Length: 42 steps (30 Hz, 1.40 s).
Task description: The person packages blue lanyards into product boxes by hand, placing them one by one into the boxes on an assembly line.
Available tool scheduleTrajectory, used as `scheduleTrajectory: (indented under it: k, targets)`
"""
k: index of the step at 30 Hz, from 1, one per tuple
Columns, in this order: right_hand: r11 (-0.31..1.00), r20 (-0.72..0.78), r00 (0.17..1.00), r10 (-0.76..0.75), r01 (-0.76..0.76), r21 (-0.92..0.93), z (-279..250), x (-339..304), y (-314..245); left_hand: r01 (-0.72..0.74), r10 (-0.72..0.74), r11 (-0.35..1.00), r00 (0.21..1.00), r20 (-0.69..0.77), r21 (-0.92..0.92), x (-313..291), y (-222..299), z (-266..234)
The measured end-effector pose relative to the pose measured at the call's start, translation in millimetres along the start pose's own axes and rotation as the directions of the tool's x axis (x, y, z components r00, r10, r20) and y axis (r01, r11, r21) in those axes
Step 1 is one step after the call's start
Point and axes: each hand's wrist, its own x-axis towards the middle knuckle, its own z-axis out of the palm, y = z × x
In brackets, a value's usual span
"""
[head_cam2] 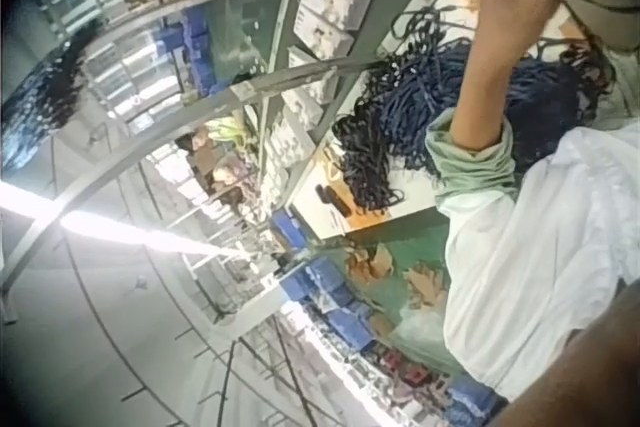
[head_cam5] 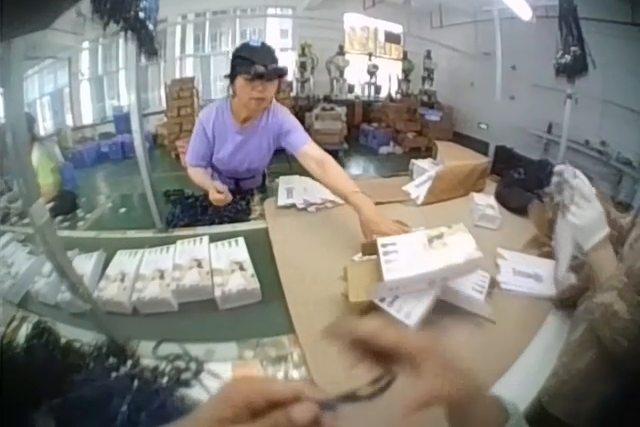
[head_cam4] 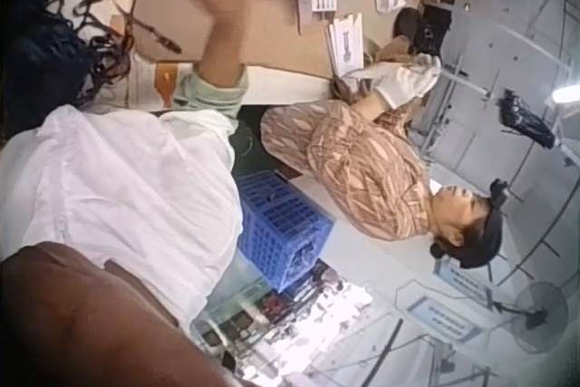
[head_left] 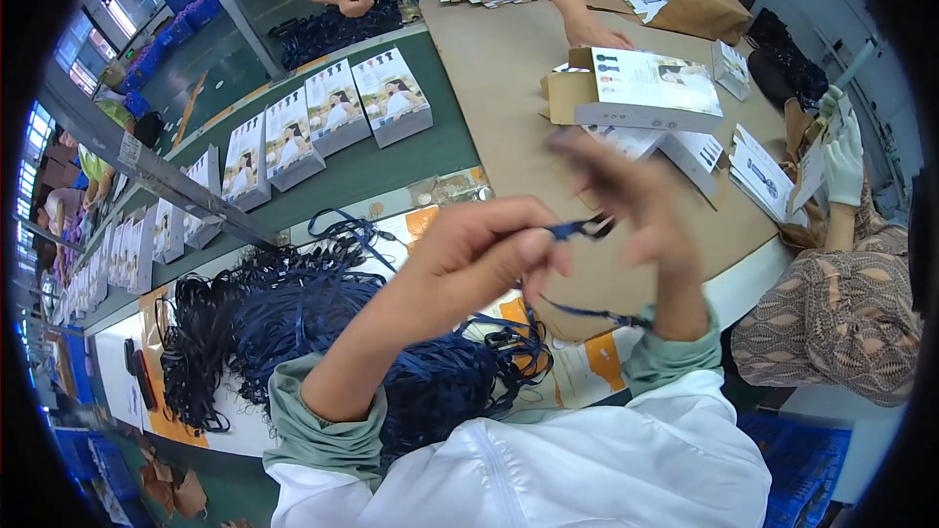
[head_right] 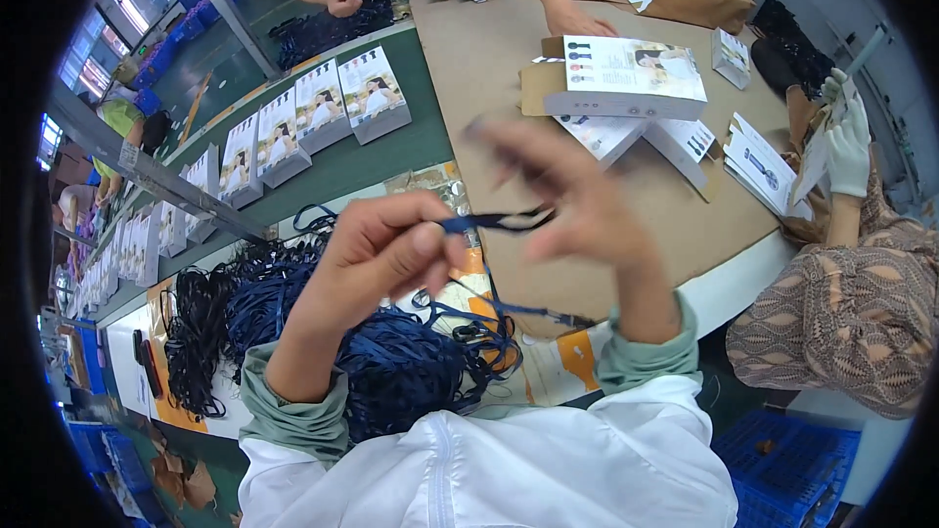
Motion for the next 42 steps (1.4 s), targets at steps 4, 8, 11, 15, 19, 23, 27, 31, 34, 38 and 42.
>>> scheduleTrajectory:
  k: [4,8,11,15,19,23,27,31,34,38,42]
  targets:
    - [0.983,0.524,0.841,0.133,-0.180,0.040,49,-21,33,-0.268,0.159,0.627,0.963,0.217,0.731,24,10,12]
    - [0.703,0.470,0.872,0.136,-0.420,0.574,48,-36,20,-0.189,0.149,0.598,0.981,0.123,0.779,26,0,-4]
    - [0.854,-0.050,0.978,0.204,-0.153,0.496,16,-49,37,-0.067,0.142,0.640,0.989,-0.031,0.766,29,-33,-14]
    - [0.907,-0.354,0.928,0.116,0.046,0.418,5,-57,71,-0.004,-0.068,0.786,0.993,0.093,0.618,51,-94,5]
    - [0.595,-0.390,0.865,0.317,0.139,0.792,-14,-65,75,0.214,-0.218,0.950,0.976,-0.012,0.227,93,-146,-8]
    - [0.559,-0.436,0.794,0.423,0.150,0.815,-47,-76,71,0.243,-0.159,0.950,0.916,-0.368,0.194,158,-157,-18]
    - [0.522,-0.437,0.775,0.456,0.165,0.837,-55,-68,63,0.320,-0.297,0.948,0.878,-0.374,-0.003,197,-170,-12]
    - [0.621,-0.502,0.814,0.293,0.236,0.747,-71,-49,41,0.238,-0.217,0.971,0.884,-0.413,-0.002,191,-158,-13]
    - [0.644,-0.526,0.843,0.114,0.340,0.685,-76,-20,19,0.027,0.051,0.987,0.887,-0.458,0.161,159,-126,-30]
    - [0.662,-0.609,0.789,0.082,0.413,0.625,-49,29,-27,-0.012,0.239,0.875,0.879,-0.412,0.483,102,-56,-23]
    - [0.820,-0.361,0.871,-0.332,0.456,0.346,-35,58,-31,-0.039,0.307,0.657,0.926,-0.220,0.753,56,-11,-7]
